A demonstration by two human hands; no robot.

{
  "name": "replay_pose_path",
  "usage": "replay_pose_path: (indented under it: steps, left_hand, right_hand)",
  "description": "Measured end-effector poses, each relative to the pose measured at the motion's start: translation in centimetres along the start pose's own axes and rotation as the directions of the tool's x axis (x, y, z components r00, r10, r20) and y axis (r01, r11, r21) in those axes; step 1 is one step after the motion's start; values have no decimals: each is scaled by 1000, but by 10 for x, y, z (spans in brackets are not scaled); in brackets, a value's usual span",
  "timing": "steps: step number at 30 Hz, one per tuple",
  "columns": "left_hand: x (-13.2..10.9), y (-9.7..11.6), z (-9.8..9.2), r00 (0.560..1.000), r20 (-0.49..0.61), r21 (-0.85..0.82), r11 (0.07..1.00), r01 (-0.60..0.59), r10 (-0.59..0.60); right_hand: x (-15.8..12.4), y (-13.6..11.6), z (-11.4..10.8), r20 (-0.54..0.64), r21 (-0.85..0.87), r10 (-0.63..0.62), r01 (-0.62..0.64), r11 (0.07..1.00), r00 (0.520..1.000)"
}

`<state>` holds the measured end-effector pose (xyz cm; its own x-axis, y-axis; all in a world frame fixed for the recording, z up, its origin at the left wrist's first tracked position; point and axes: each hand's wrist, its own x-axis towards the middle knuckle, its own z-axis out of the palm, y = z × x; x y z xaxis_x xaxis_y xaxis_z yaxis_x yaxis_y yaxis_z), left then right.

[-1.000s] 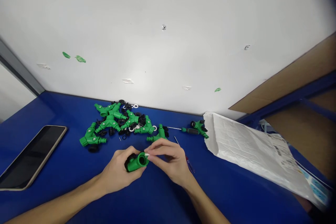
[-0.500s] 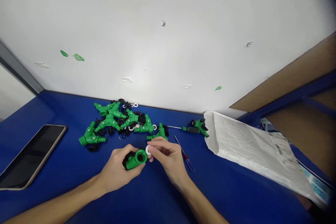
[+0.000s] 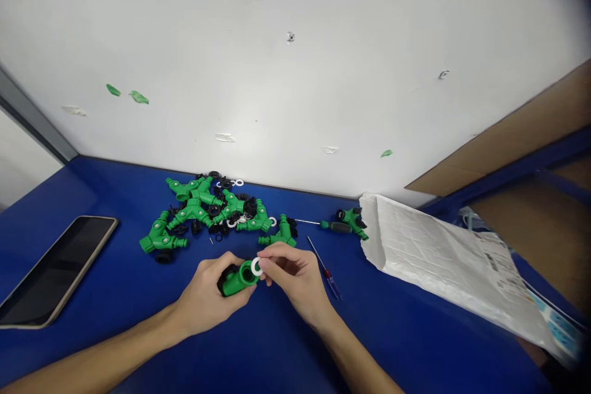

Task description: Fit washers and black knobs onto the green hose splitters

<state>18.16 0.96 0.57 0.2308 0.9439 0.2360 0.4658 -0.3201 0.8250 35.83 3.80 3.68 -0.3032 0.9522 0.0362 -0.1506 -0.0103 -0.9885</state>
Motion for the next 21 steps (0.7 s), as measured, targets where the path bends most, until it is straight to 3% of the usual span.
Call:
replay_pose_path:
  steps: [7, 13, 17, 21]
  left_hand:
    - [-3, 1, 1, 998, -4, 40, 997, -70, 70]
    - [-3, 1, 1, 991, 6, 70, 989, -131, 130]
    - [-3, 0, 1, 987, 9, 95, 982, -162, 162]
    - [-4, -1, 1, 983, 21, 84, 980, -182, 181]
  right_hand:
    - [-4, -3, 5, 78, -180, -55, 68, 981, 995]
    - [-1, -7, -1, 173, -252, 111, -65, 966, 979]
    - [1, -12, -4, 214, -273, 157, -95, 957, 964]
    - [0, -8, -3, 244, -191, 307, -265, 945, 920]
